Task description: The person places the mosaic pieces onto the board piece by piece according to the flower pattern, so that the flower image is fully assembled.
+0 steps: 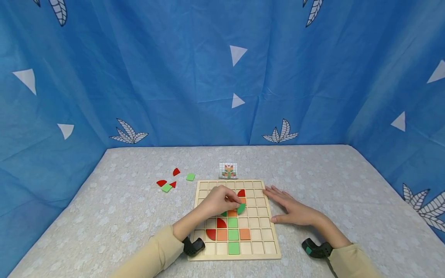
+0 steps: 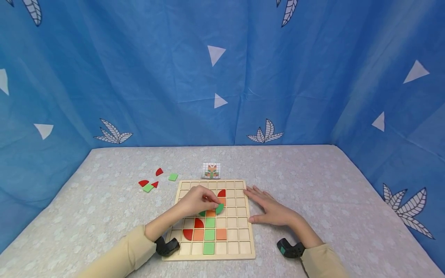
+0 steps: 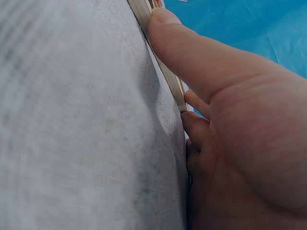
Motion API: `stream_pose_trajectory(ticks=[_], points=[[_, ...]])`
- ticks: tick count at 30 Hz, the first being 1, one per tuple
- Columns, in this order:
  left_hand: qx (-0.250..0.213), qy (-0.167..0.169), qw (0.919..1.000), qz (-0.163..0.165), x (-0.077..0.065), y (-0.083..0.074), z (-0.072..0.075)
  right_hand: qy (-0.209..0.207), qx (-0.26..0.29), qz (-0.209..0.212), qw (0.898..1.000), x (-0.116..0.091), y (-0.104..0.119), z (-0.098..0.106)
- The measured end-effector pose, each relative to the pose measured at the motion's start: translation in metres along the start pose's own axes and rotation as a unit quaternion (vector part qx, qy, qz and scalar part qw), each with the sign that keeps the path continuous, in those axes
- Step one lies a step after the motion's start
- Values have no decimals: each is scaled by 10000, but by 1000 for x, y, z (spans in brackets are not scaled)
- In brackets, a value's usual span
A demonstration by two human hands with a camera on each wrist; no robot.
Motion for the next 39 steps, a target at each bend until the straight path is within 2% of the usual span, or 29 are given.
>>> stream_pose_trajectory(ticks=[10, 25, 39], points=[[278, -42, 9995, -163, 1, -1, -2, -19, -25, 19, 10000, 0, 1, 0], [379, -175, 9985, -342, -1, -1, -3, -32, -27, 91, 9999, 0, 2, 1], [283, 11, 9977, -617, 0, -2, -7, -29, -21, 71, 10000, 0, 0, 0]])
Point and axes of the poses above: each hand's wrist, its own x-axis towards the middle knuckle, its own z-axis out of the back of the hand, y = z × x, the point moved 3 cm from there along x, towards the middle knuckle, and after that the axes turned 14 degrees about z, right-handed, at the moved point
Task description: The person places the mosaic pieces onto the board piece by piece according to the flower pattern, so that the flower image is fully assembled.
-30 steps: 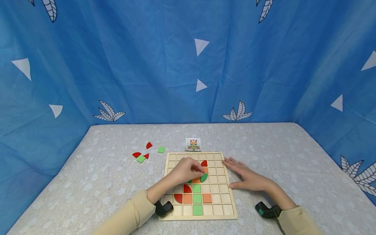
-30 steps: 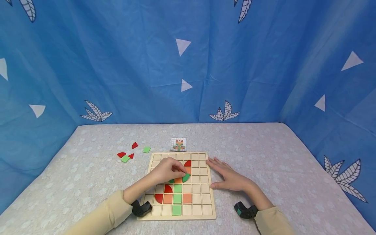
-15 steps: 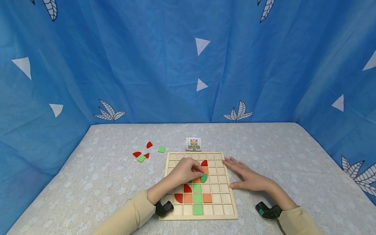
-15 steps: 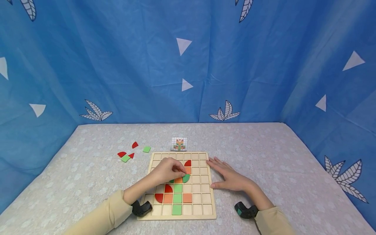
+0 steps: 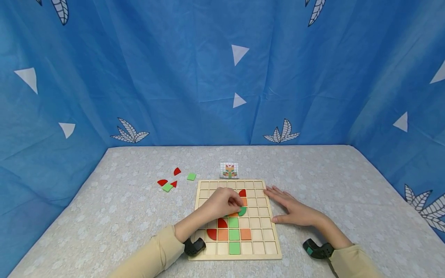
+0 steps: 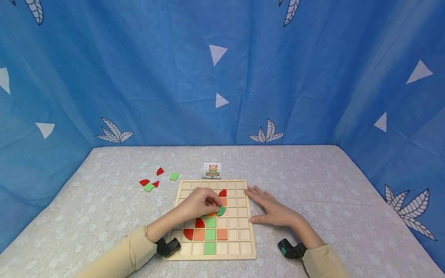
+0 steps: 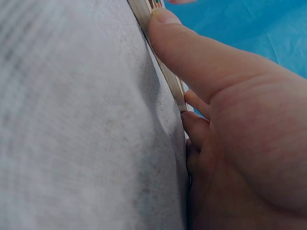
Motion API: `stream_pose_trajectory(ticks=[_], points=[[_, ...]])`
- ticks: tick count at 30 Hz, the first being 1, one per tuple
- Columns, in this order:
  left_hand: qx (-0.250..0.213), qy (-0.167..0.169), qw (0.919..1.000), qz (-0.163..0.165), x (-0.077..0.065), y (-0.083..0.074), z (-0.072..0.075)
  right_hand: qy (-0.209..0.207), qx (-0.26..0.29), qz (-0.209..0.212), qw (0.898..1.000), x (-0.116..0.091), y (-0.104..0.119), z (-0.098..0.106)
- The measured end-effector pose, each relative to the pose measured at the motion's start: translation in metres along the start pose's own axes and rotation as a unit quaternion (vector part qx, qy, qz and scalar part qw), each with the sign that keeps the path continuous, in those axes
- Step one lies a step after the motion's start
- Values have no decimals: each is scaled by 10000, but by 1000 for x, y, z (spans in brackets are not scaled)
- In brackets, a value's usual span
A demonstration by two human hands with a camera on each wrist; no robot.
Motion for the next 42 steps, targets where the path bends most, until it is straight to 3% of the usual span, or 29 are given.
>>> stream_pose_trajectory(ticks=[9, 17, 26, 42], points=[[-70, 123, 9999, 25, -2, -1, 0, 10, 6, -14, 10000, 0, -2, -1], [143, 427, 9986, -274, -2, -2, -1, 4, -51, 29, 10000, 2, 1, 1], [92, 256, 9996, -29, 1, -3, -1, 15, -70, 34, 10000, 3, 2, 2], [465, 30, 9989, -32, 0, -3, -5, 13, 44, 26, 10000, 0, 0, 0]])
Point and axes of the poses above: each hand's wrist, its own x-axis towards the middle knuckle, its own z-axis out of the back of the hand, y = z × x, the point moved 3 cm from there along x, towards the middle knuckle, and after that the axes turned 14 degrees about z, right-handed, at the moved point
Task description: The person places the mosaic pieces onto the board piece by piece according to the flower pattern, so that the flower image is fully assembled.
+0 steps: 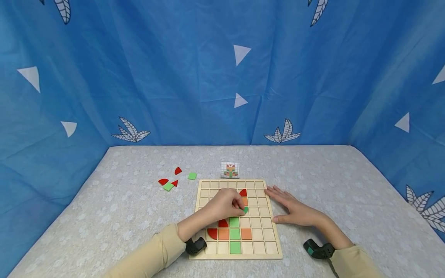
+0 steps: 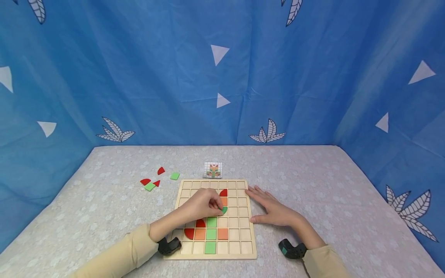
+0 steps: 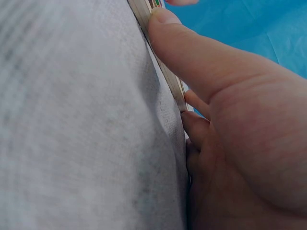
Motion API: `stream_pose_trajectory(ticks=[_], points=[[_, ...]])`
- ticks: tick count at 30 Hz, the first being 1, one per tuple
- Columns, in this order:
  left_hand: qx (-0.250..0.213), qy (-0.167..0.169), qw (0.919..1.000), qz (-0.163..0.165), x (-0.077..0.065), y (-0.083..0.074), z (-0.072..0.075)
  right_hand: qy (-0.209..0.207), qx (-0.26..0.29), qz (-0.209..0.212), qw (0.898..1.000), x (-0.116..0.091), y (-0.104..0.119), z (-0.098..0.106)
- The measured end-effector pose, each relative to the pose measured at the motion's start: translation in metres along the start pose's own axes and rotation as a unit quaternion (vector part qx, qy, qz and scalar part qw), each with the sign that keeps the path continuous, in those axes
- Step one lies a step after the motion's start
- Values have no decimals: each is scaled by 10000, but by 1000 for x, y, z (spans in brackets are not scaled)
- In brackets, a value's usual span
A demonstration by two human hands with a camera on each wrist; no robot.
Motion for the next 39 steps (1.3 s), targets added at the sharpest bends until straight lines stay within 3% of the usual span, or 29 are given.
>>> stream_pose_trajectory(ticks=[8, 13, 16, 21, 26, 33, 39], points=[[657, -253, 9974, -156, 0, -3, -2, 27, 27, -39, 10000, -1, 0, 0], [635, -77, 9977, -222, -2, -2, 0, 40, -29, -44, 10000, -1, 0, -1], [457, 143, 9984, -315, -4, -5, 2, 29, -61, -52, 10000, 0, 0, -1], [-302, 417, 9980, -379, -9, -15, 16, 22, -41, -97, 9999, 1, 1, -1], [-690, 176, 9968, -355, -14, -17, 43, -5, -7, -110, 9999, 0, 1, 0], [-918, -420, 9946, 239, -26, 11, 78, -26, -1, -129, 9999, -1, 1, 1], [-1022, -1131, 9837, 958, -43, 56, 109, 14, 1, -134, 9999, -1, -1, 0]])
Point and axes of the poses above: each hand's wrist, its own x-axis towards the middle knuckle, its own z-axis out of the back of the hand, y = z × x, the point moved 3 cm from there along x, towards the middle knuckle, and after that the axes turned 14 degrees about z, right-handed, at the moved point
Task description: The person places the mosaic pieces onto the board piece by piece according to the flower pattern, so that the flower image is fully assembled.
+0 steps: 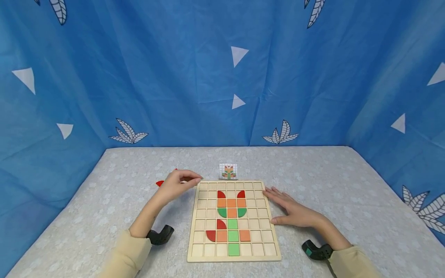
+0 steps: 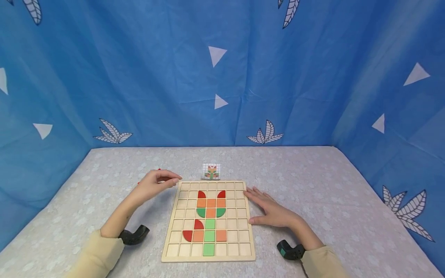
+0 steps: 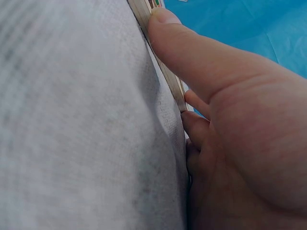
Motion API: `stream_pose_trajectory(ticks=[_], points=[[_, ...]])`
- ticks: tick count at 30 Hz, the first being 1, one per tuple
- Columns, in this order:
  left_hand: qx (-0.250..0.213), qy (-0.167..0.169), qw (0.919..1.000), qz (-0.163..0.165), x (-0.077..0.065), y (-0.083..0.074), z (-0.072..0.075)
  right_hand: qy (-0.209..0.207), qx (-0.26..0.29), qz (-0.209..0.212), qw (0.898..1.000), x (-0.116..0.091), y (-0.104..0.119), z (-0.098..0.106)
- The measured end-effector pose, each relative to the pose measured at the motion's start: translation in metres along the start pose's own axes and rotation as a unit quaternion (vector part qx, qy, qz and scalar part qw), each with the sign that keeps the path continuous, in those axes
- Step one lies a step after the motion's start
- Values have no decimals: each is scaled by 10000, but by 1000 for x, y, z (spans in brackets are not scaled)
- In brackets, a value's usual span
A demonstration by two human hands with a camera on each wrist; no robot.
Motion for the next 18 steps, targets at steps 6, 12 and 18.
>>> stream_pose_trajectory(ticks=[6, 12, 18], points=[[-455, -518, 9950, 724, -4, 42, 41, -8, 35, 11, 10000, 0, 0, -1], [-520, -875, 9895, 1025, -6, 66, 63, -41, -7, 29, 10000, 0, 1, 0], [533, -1495, 9816, 1058, 0, 92, 64, -28, -64, 45, 10000, 0, 0, 1]])
Point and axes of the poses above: each hand's wrist, its own x-axis towards the middle knuckle, its own z-axis out of the back of the hand, y = z × x, the point moved 3 cm from there along x, towards the middle knuckle, and after that the axes turned 14 degrees about z, right-handed, at the moved point
